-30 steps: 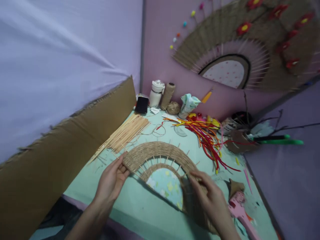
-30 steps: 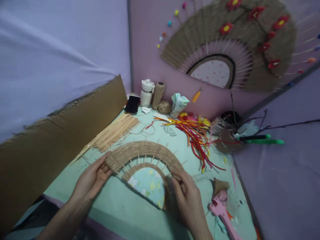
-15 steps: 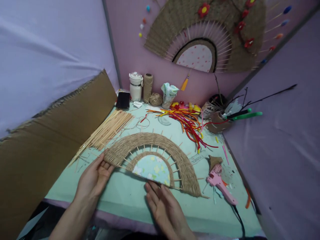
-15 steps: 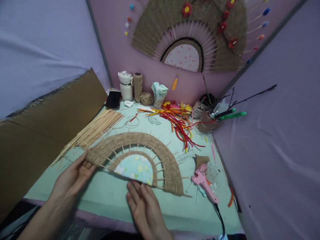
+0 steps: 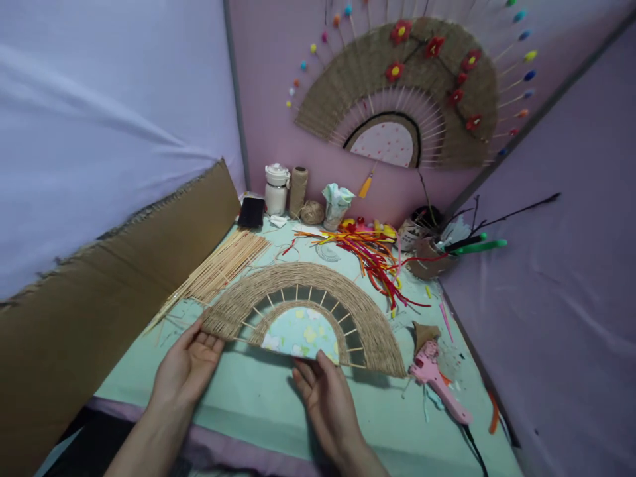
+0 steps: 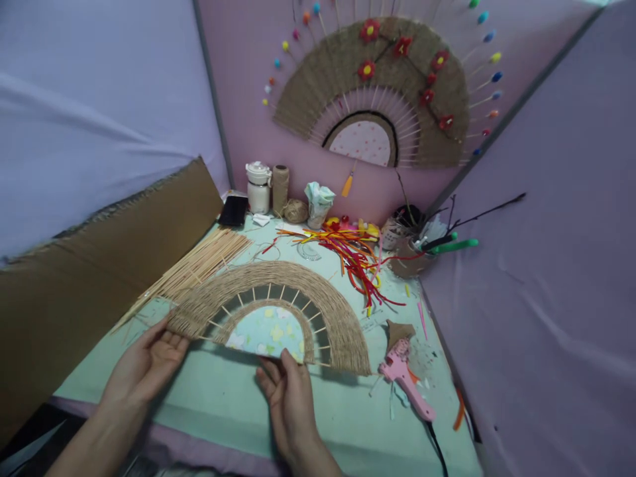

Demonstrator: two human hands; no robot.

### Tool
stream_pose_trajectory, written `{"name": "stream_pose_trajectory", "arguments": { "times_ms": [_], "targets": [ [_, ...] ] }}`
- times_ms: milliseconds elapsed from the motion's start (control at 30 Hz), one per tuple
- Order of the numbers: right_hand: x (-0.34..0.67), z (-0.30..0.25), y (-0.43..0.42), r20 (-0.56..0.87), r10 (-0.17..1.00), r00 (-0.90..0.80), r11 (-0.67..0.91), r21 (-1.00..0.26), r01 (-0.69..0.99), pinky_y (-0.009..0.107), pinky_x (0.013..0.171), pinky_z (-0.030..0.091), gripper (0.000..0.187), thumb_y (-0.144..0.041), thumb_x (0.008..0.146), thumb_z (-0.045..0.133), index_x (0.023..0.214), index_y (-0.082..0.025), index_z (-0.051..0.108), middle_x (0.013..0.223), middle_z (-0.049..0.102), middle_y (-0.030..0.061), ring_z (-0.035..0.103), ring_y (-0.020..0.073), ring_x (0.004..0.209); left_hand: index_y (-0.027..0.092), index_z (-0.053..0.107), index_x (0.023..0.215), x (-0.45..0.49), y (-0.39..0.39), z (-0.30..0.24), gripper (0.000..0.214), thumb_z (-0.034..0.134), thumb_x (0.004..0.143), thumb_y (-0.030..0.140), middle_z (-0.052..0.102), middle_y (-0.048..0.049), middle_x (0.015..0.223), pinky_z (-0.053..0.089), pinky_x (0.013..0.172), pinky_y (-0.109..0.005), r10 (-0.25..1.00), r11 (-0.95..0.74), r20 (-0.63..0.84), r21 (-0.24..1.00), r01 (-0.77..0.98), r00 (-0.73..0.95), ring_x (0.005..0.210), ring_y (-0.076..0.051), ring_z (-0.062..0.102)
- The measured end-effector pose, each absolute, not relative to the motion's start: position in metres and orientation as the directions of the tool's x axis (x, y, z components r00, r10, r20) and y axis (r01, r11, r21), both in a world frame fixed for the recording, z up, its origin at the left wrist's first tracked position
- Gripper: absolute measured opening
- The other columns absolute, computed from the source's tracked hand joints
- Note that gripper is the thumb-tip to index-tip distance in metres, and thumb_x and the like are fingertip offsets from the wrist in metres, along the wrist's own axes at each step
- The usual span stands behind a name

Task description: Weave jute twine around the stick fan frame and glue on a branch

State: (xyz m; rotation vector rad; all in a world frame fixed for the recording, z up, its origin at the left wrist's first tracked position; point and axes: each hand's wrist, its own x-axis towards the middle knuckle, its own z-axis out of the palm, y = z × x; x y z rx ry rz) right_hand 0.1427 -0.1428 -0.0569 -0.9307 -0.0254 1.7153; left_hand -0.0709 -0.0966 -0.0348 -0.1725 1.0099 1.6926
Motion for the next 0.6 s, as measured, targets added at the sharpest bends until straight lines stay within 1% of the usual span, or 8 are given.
{"name": "stream_pose_trajectory", "arguments": {
  "times_ms": [100, 200, 300, 400, 533, 600],
  "targets": [
    [0.159, -0.056, -0.12, -0.497, 0.867, -0.035, -0.35, -0.558, -0.753, 0.03, 0.071, 0.056, 0.033, -0.03, 0.066, 0.078, 0.092, -0.015, 0.062, 0.089, 0.072, 0.0061, 0.068, 0.0184, 0.08, 0.011, 0.063, 0.107, -0.062, -0.087, -0.038, 0.03, 0.04, 0.09, 0.004, 0.071, -0.0084, 0.083, 0.059, 0.07, -0.024, 0.73, -0.026, -0.581, 0.502, -0.865, -0.359, 0.076, -0.014, 0.07],
    [0.18, -0.058, -0.094, -0.444, 0.896, -0.034, -0.329, -0.607, -0.723, 0.029, 0.07, 0.056, 0.032, -0.028, 0.065, 0.078, 0.089, -0.014, 0.062, 0.085, 0.072, 0.0063, 0.068, 0.0178, 0.077, 0.012, 0.063, 0.108, -0.048, -0.077, -0.043, 0.029, 0.04, 0.09, 0.006, 0.071, -0.0093, 0.087, 0.059, 0.07, -0.026, 0.756, 0.013, -0.575, 0.489, -0.872, -0.312, 0.078, -0.015, 0.07],
    [0.199, -0.062, -0.076, -0.407, 0.912, -0.054, -0.315, -0.609, -0.728, 0.029, 0.07, 0.056, 0.031, -0.025, 0.066, 0.078, 0.089, -0.015, 0.061, 0.085, 0.072, 0.0063, 0.069, 0.0183, 0.078, 0.013, 0.063, 0.109, -0.036, -0.069, -0.048, 0.031, 0.038, 0.091, 0.007, 0.071, -0.0093, 0.089, 0.059, 0.072, -0.026, 0.779, 0.082, -0.58, 0.473, -0.877, -0.24, 0.08, -0.015, 0.07],
    [0.212, -0.068, -0.066, -0.391, 0.918, -0.071, -0.313, -0.601, -0.736, 0.027, 0.069, 0.056, 0.029, -0.024, 0.069, 0.076, 0.091, -0.014, 0.061, 0.084, 0.073, 0.0071, 0.069, 0.0179, 0.076, 0.015, 0.063, 0.111, -0.027, -0.061, -0.051, 0.032, 0.037, 0.092, 0.008, 0.071, -0.0098, 0.094, 0.058, 0.074, -0.026, 0.794, 0.124, -0.578, 0.458, -0.88, -0.189, 0.083, -0.014, 0.07],
    [0.219, -0.074, -0.059, -0.412, 0.909, -0.061, -0.312, -0.576, -0.756, 0.027, 0.067, 0.056, 0.019, -0.021, 0.075, 0.071, 0.089, -0.014, 0.061, 0.081, 0.072, 0.0075, 0.07, 0.0172, 0.073, 0.017, 0.061, 0.116, -0.019, -0.052, -0.053, 0.034, 0.038, 0.092, 0.009, 0.069, -0.0117, 0.102, 0.057, 0.076, -0.027, 0.794, 0.149, -0.587, 0.441, -0.885, -0.159, 0.088, -0.015, 0.069],
    [0.22, -0.074, -0.056, -0.438, 0.897, -0.055, -0.322, -0.565, -0.76, 0.027, 0.066, 0.057, 0.013, -0.02, 0.078, 0.067, 0.087, -0.013, 0.061, 0.079, 0.072, 0.0077, 0.07, 0.0176, 0.072, 0.018, 0.061, 0.117, -0.017, -0.048, -0.053, 0.034, 0.04, 0.091, 0.008, 0.068, -0.0119, 0.104, 0.057, 0.075, -0.026, 0.784, 0.161, -0.6, 0.445, -0.881, -0.16, 0.087, -0.014, 0.069]
  ]
}}
